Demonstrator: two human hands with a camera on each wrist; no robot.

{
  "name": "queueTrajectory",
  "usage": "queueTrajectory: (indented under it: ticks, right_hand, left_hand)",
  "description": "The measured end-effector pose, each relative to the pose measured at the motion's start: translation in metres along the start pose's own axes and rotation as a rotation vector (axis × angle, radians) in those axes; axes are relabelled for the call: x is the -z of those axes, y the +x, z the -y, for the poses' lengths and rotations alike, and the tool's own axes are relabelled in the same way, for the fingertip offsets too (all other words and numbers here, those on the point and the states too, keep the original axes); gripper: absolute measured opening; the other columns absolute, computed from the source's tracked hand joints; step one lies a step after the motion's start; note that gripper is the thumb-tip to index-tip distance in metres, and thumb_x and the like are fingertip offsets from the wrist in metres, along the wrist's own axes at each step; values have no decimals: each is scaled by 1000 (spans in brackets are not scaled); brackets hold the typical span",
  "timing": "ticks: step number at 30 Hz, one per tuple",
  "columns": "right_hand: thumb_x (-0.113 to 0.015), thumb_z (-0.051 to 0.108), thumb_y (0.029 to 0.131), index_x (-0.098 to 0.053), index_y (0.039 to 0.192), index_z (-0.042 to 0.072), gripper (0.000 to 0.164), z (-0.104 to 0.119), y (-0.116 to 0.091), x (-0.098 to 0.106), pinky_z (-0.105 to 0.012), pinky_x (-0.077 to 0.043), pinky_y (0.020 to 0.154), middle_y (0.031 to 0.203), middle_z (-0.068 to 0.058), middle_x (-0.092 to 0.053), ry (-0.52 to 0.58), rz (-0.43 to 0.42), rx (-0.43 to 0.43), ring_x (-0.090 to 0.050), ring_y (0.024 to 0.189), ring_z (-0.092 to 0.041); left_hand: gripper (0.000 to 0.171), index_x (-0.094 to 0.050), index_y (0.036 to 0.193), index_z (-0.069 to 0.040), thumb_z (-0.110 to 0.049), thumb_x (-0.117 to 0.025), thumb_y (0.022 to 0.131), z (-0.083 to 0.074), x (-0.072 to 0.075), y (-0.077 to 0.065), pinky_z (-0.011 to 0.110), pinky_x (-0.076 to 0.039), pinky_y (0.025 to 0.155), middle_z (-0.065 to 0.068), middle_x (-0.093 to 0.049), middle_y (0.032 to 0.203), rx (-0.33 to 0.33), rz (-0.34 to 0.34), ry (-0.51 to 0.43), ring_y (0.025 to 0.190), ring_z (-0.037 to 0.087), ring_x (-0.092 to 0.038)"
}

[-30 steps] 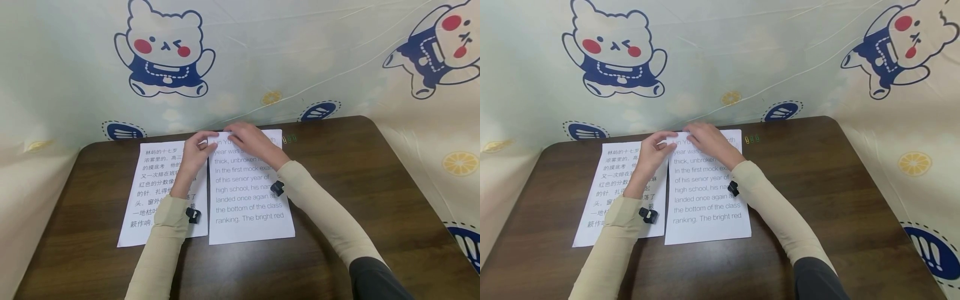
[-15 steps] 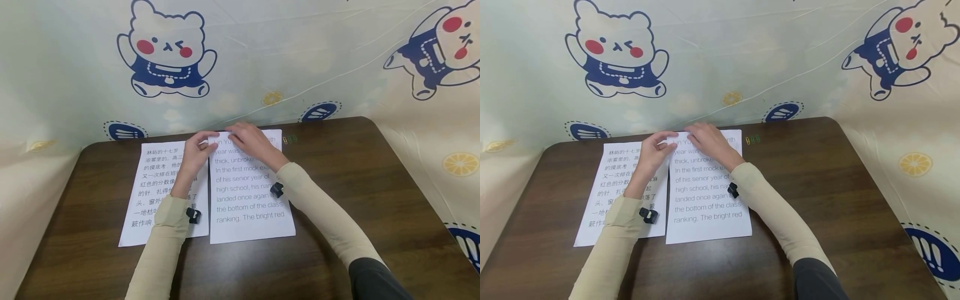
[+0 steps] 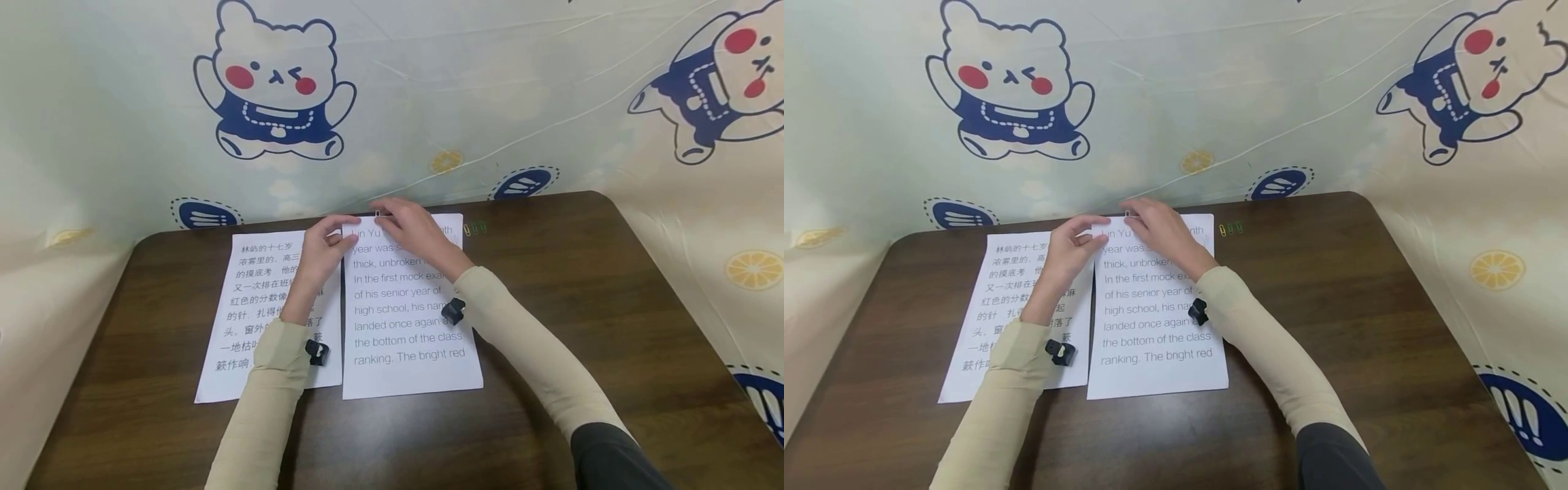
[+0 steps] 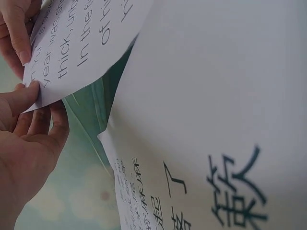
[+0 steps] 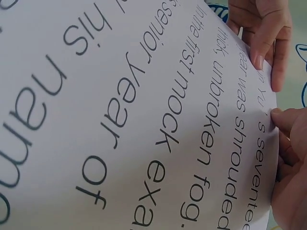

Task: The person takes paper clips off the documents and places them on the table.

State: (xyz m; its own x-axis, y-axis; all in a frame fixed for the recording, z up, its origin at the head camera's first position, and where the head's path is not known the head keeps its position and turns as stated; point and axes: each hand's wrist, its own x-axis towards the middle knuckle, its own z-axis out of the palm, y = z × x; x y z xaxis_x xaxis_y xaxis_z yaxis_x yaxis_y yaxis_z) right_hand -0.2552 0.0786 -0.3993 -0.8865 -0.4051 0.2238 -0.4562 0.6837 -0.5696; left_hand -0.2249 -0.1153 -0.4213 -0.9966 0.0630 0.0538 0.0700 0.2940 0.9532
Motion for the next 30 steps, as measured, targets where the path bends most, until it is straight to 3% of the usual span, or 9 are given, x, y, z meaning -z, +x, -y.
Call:
queueTrajectory:
  ticks: [12, 21, 30]
  right_hand:
    - [-59, 23, 95, -64, 117, 15, 25, -2, -2, -3, -26, -51, 93, 106, 1, -68, 170, -83, -55, -63, 100, -11]
    - [-60, 26, 94, -66, 117, 16, 25, -6, -1, 1, -23, -45, 70, 93, 3, -66, 313, -170, -165, -56, 80, -12]
    - [-61, 24, 93, -65, 118, 14, 27, -10, 0, 11, -23, -43, 69, 93, -1, -66, 349, -202, -197, -53, 79, -15]
  left_hand:
    - [31, -64, 119, -20, -7, -63, 90, 0, -2, -1, 23, -55, 78, 0, -58, 129, -9, 14, 6, 96, 24, -70]
    - [30, -65, 116, -24, -8, -64, 90, -1, -4, -2, 26, -55, 80, -3, -59, 130, 4, 11, 39, 97, 21, -70]
    - [31, -64, 116, -26, -9, -64, 90, -2, -4, -2, 26, -55, 82, -4, -58, 132, 32, -6, 67, 99, 19, -70]
